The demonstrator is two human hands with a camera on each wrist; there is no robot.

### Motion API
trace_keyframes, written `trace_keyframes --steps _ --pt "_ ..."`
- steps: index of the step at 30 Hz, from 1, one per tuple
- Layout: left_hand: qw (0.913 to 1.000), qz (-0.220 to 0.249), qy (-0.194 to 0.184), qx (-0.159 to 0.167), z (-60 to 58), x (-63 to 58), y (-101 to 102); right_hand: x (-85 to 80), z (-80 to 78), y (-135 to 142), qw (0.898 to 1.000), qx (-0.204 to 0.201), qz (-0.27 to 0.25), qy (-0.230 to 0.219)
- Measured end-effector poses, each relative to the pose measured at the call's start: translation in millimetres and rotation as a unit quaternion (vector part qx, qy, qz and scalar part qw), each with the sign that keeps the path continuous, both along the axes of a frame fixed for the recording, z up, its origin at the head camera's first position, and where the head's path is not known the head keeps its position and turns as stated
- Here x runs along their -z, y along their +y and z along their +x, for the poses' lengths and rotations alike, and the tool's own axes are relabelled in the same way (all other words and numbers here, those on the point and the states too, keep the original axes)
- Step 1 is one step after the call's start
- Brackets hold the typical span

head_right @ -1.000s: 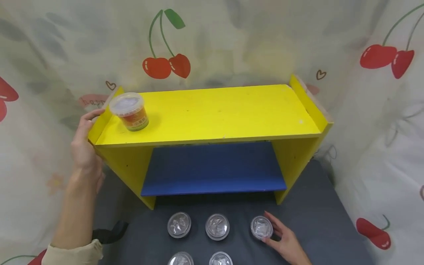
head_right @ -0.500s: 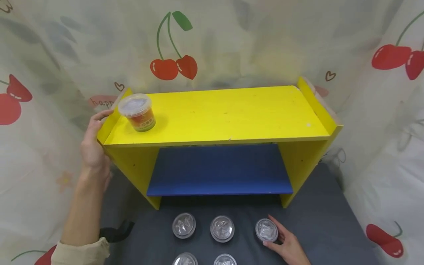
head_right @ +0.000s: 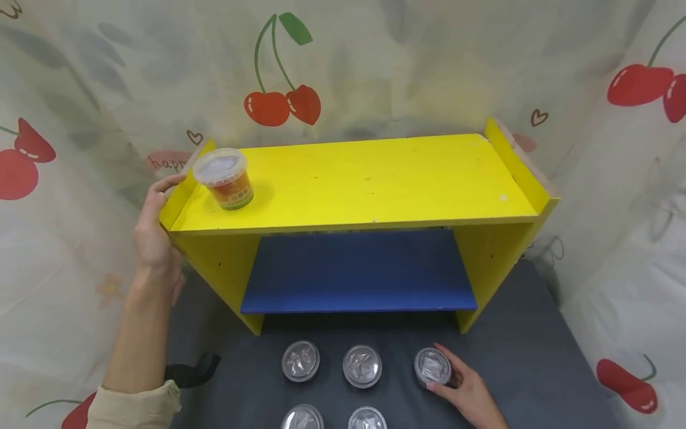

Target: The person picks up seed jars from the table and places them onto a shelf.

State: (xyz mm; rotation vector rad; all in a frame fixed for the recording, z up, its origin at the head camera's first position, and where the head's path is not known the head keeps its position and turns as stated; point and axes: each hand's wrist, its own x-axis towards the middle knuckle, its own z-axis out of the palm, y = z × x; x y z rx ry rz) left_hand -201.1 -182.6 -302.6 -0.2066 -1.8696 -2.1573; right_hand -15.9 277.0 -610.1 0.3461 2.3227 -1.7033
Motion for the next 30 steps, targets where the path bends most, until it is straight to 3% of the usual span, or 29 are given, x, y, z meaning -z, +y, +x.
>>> trace_keyframes --steps 3,10,18,30 --pt "1.0000 0.009 0.002 0.001 -0.8 1.0 1 -5.1 -0.8 -1 1.000 0.002 0.000 0.010" --pt "0.9998 0.017 0.011 0.003 -2.1 1.8 2 -21.1 -2.7 0 0.997 0.006 -0.019 0.078" --pt "0.9998 0.009 0.016 -0.003 -0.8 0.4 0 -42.2 -12.3 -5 0.982 -0.037 -0.053 0.177" --pt "0.9999 -0.006 0.014 -0.003 -0.9 1.3 1 -85.2 -20.5 -18 0.971 -0.074 -0.047 0.223"
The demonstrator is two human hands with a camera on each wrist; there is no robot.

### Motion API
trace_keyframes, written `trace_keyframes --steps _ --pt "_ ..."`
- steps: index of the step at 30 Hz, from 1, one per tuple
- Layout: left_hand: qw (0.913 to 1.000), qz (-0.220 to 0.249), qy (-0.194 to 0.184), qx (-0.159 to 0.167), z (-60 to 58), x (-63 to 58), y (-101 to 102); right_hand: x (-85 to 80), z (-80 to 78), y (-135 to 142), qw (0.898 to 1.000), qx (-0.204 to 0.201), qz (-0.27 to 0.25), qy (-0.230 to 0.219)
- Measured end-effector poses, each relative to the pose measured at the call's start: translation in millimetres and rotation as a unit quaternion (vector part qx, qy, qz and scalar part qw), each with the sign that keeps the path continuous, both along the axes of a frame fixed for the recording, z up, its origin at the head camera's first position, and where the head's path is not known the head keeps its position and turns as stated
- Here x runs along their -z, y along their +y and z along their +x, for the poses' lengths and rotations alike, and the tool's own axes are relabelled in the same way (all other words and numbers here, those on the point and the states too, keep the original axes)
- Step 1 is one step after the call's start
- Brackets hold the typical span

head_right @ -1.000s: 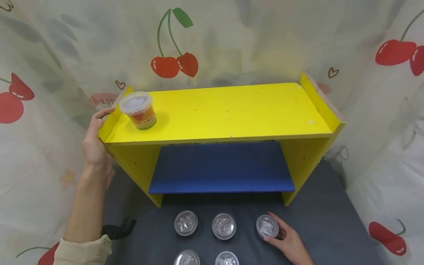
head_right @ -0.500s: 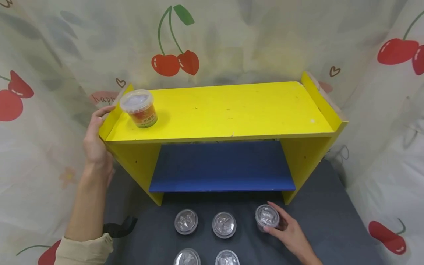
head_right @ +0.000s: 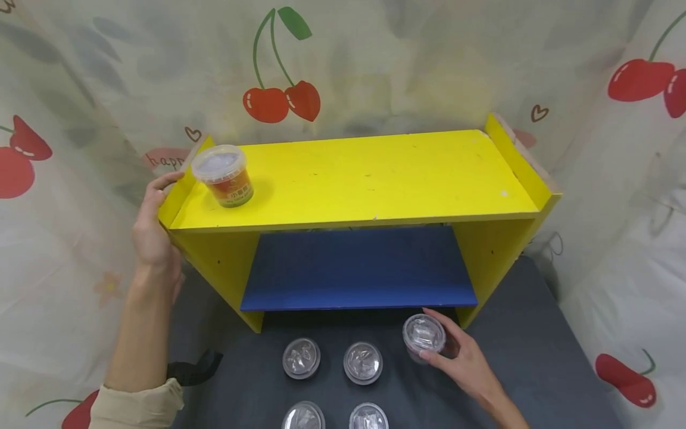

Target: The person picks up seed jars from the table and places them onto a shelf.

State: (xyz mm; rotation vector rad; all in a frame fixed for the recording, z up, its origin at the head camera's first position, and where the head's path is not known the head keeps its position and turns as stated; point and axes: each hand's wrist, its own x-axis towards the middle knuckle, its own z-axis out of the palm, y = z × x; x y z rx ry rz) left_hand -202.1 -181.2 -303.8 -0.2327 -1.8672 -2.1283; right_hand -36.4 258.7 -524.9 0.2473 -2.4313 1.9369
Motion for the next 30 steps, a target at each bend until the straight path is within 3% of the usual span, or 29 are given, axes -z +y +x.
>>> trace_keyframes --steps 17,30 --pt "0.9995 0.030 0.005 0.006 -0.1 0.1 0 -83.6 -0.1 -15 0.993 -0.052 0.064 0.079" --pt "0.9996 0.027 0.005 0.003 -0.2 -0.1 1 -121.7 -8.4 -26 0.988 -0.081 0.078 0.105"
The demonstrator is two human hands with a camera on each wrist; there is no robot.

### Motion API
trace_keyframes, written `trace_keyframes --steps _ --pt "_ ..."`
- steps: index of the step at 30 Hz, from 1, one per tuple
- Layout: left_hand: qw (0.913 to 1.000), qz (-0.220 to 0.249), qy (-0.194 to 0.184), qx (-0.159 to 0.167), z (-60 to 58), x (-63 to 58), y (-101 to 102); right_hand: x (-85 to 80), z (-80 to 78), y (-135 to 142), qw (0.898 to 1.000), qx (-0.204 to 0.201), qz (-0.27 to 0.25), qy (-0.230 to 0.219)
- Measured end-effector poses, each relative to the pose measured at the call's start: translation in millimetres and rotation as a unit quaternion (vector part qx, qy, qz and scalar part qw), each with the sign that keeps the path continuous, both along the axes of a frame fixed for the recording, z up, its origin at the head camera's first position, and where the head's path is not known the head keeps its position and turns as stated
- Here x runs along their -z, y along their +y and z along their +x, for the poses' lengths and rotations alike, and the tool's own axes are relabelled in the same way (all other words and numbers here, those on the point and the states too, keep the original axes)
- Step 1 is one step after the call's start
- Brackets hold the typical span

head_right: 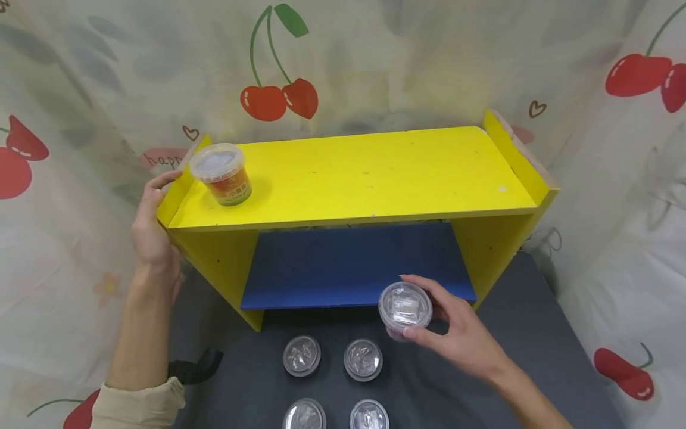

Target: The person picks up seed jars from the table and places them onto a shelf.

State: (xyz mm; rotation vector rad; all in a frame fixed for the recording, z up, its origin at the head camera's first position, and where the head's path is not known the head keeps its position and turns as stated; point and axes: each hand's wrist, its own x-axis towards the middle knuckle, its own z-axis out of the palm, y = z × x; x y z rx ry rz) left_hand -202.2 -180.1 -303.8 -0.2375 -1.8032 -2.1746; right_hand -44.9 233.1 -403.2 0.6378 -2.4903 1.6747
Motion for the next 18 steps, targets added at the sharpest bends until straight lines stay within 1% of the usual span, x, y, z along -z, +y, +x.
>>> trace_keyframes --steps 3,11,18 --pt "1.0000 0.001 0.000 0.000 -0.4 -0.3 0 -9.1 -1.1 -3 1.000 -0.001 0.009 0.010" --pt "1.0000 -0.008 -0.002 -0.004 1.1 0.3 -1 -30.9 -4.3 -8 0.999 -0.002 0.029 0.013" --pt "1.0000 -0.005 -0.001 -0.008 -0.1 0.6 1 -54.3 -10.6 -13 0.999 -0.004 0.042 0.019"
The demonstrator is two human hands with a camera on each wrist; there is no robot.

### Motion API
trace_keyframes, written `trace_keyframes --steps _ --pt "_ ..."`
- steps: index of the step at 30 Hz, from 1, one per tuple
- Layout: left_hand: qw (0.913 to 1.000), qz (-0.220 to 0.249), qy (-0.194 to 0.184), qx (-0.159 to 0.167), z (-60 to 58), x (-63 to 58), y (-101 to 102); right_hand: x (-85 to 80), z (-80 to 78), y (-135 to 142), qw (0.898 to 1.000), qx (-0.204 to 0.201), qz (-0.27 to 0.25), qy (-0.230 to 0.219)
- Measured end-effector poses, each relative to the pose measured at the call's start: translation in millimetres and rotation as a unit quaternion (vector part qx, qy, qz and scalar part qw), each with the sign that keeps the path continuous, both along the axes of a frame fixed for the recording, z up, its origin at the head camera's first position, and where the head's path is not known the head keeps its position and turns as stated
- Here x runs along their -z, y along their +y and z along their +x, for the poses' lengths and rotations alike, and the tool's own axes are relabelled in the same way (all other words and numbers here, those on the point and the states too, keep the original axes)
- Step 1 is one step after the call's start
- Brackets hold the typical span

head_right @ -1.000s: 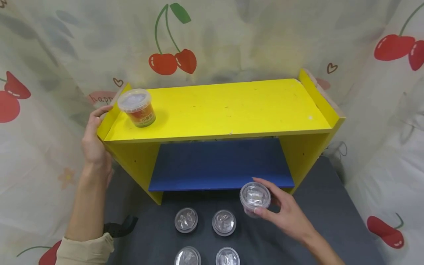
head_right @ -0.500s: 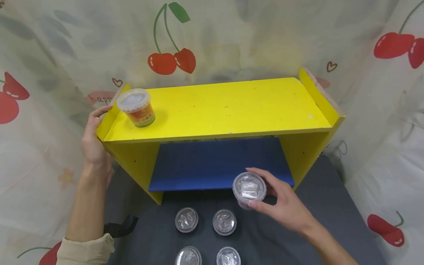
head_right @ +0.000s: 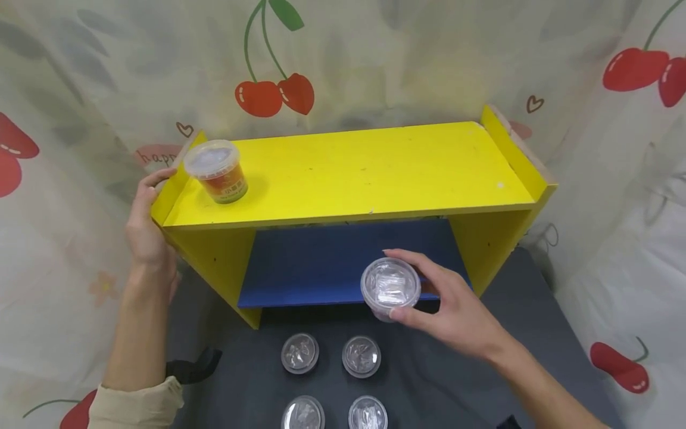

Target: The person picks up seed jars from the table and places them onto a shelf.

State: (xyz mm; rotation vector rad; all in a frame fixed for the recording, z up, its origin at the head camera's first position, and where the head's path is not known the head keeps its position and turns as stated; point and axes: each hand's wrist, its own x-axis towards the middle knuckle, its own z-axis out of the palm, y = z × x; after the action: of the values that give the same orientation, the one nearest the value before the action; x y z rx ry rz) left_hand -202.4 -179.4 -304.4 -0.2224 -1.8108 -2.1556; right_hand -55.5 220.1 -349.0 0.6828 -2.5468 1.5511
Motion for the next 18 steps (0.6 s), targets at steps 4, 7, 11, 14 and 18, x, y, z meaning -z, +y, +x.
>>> trace_keyframes --steps 4,7,11,14,18 --pt "1.0000 -0.002 0.000 0.000 -0.4 -0.1 0 -15.4 -4.7 -2 1.000 -0.001 -0.001 0.012" --pt "1.0000 0.000 0.001 0.000 -1.1 0.3 1 -25.4 -7.9 -4 1.000 0.003 0.001 0.020" --pt "0.9999 -0.010 -0.001 -0.005 -0.6 0.6 0 -35.1 -11.6 -8 1.000 0.004 -0.003 0.029" --pt "0.9999 -0.011 0.000 -0.006 -0.6 0.1 0 -40.1 -13.9 -10 0.999 -0.002 -0.009 0.030" --pt "0.9999 -0.009 0.001 -0.006 -1.1 -0.1 0 -45.9 -16.8 -11 1.000 -0.010 -0.011 0.025"
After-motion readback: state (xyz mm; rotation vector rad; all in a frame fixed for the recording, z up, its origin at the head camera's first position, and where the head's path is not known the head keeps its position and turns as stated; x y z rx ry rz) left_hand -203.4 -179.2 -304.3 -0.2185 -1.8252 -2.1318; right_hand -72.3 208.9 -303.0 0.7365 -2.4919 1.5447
